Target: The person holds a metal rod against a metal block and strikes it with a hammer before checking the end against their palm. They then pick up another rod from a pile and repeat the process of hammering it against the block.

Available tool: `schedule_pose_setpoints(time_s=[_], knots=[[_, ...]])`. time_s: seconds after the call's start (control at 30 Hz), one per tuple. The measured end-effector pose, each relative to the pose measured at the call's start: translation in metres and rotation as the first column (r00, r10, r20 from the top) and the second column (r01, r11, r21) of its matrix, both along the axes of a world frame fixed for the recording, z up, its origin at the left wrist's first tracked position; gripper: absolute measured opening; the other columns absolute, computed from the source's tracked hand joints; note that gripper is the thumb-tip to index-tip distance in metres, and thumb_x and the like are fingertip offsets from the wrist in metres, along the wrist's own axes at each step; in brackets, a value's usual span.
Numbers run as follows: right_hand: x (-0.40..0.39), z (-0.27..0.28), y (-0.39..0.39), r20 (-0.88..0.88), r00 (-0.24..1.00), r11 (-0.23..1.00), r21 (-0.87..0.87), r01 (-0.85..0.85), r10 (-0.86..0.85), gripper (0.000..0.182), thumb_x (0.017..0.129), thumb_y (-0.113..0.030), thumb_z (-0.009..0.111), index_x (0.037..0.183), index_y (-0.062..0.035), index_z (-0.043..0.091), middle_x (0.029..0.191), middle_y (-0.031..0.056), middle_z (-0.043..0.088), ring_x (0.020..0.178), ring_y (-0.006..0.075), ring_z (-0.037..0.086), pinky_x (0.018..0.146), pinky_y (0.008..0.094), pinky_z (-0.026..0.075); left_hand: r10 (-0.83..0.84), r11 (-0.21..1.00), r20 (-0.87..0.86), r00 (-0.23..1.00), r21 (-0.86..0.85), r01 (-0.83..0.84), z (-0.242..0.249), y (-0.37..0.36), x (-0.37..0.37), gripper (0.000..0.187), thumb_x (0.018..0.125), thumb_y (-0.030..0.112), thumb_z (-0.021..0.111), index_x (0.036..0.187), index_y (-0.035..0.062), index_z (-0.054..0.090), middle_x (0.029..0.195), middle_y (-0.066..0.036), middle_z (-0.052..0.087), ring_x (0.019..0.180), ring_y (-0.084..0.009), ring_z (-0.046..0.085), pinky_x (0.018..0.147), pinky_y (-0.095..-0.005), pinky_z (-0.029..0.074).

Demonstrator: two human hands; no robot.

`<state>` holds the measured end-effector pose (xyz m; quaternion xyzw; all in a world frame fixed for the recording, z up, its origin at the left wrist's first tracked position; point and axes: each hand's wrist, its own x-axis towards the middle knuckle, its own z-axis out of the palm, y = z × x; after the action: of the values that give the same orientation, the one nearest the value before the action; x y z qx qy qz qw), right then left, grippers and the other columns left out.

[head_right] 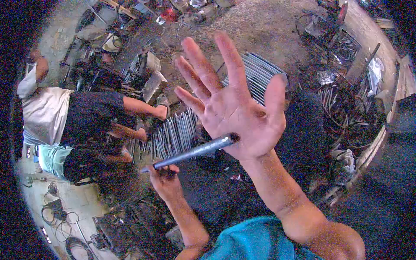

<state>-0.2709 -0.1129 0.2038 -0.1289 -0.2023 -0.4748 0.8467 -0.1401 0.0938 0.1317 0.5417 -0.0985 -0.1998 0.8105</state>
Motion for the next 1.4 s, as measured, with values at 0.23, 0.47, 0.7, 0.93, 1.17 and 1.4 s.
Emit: schedule_pose_setpoints(time_s=[0.23, 0.47, 0.7, 0.93, 1.17, 1.4], knots=[[0.002, -0.008, -0.002, 0.047, 0.998, 0.999, 0.045, -0.031, 0.029, 0.08, 0.092, -0.066, 0.029, 0.153, -0.0206, 0.005, 0.158, 0.0178, -0.002, 0.145, 0.0365, 0.004, 0.115, 0.0548, 0.01, 0.013, 0.999, 0.195, 0.981, 0.03, -0.019, 0.004, 0.018, 0.014, 0.039, 0.097, 0.041, 0.049, 0.105, 0.0026, 0.05, 0.1, -0.019, 0.058, 0.077, -0.0335, 0.064, 0.072, -0.0478, 0.057], [0.009, -0.024, -0.001, 0.013, 0.998, 0.993, 0.097, -0.066, 0.065, 0.079, 0.092, -0.067, 0.027, 0.153, -0.0199, 0.008, 0.158, 0.0166, 0.003, 0.145, 0.0361, 0.008, 0.115, 0.0557, 0.011, -0.02, 0.998, 0.245, 0.969, -0.053, 0.034, 0.031, 0.004, 0.019, 0.043, 0.095, 0.05, 0.048, 0.108, 0.0085, 0.049, 0.114, -0.02, 0.056, 0.088, -0.0397, 0.065, 0.076, -0.0528, 0.055], [0.008, -0.029, -0.001, -0.013, 0.998, 0.992, 0.103, -0.067, 0.069, 0.079, 0.092, -0.067, 0.025, 0.153, -0.0194, 0.01, 0.158, 0.016, 0.007, 0.145, 0.0361, 0.01, 0.115, 0.0554, 0.012, 0.065, 0.996, 0.287, 0.956, -0.076, -0.045, 0.035, -0.003, 0.017, 0.044, 0.093, 0.052, 0.05, 0.108, 0.0107, 0.05, 0.111, -0.018, 0.059, 0.086, -0.0365, 0.065, 0.077, -0.0495, 0.055], [0.013, -0.041, 0.001, -0.128, 0.989, 0.997, 0.028, -0.069, 0.072, 0.08, 0.092, -0.069, 0.023, 0.152, -0.0167, 0.015, 0.157, 0.0168, 0.013, 0.142, 0.0371, 0.019, 0.113, 0.0534, 0.019, 0.109, 0.949, 0.103, 0.989, -0.306, -0.073, 0.048, -0.031, 0.006, 0.038, 0.097, 0.05, 0.044, 0.105, 0.0125, 0.049, 0.084, -0.002, 0.054, 0.071, -0.0208, 0.058, 0.077, -0.0451, 0.052], [0.013, -0.057, -0.009, -0.309, 0.949, 0.992, -0.09, -0.089, 0.057, 0.083, 0.092, -0.068, 0.024, 0.148, -0.007, 0.026, 0.154, 0.0225, 0.019, 0.138, 0.04, 0.028, 0.111, 0.0509, 0.026, 0.063, 0.922, 0.175, 0.983, -0.387, 0.01, 0.078, -0.066, 0.01, 0.043, 0.095, 0.055, 0.043, 0.1, 0.0128, 0.046, 0.057, 0.004, 0.027, 0.041, -0.007, 0.022, 0.034, -0.0212, 0.023], [0.01, -0.013, -0.003, -0.126, 0.987, 0.995, -0.007, -0.103, 0.101, 0.083, 0.092, -0.067, 0.026, 0.151, -0.0097, 0.014, 0.155, 0.025, 0.012, 0.141, 0.0435, 0.018, 0.112, 0.0524, 0.022, -0.69, 0.702, 0.157, 0.706, 0.381, 0.602, 0.069, -0.065, -0.029, 0.052, 0.093, 0.054, 0.051, 0.094, 0.0018, 0.055, 0.059, 0.003, 0.043, 0.046, -0.0057, 0.035, 0.042, -0.0232, 0.025]])
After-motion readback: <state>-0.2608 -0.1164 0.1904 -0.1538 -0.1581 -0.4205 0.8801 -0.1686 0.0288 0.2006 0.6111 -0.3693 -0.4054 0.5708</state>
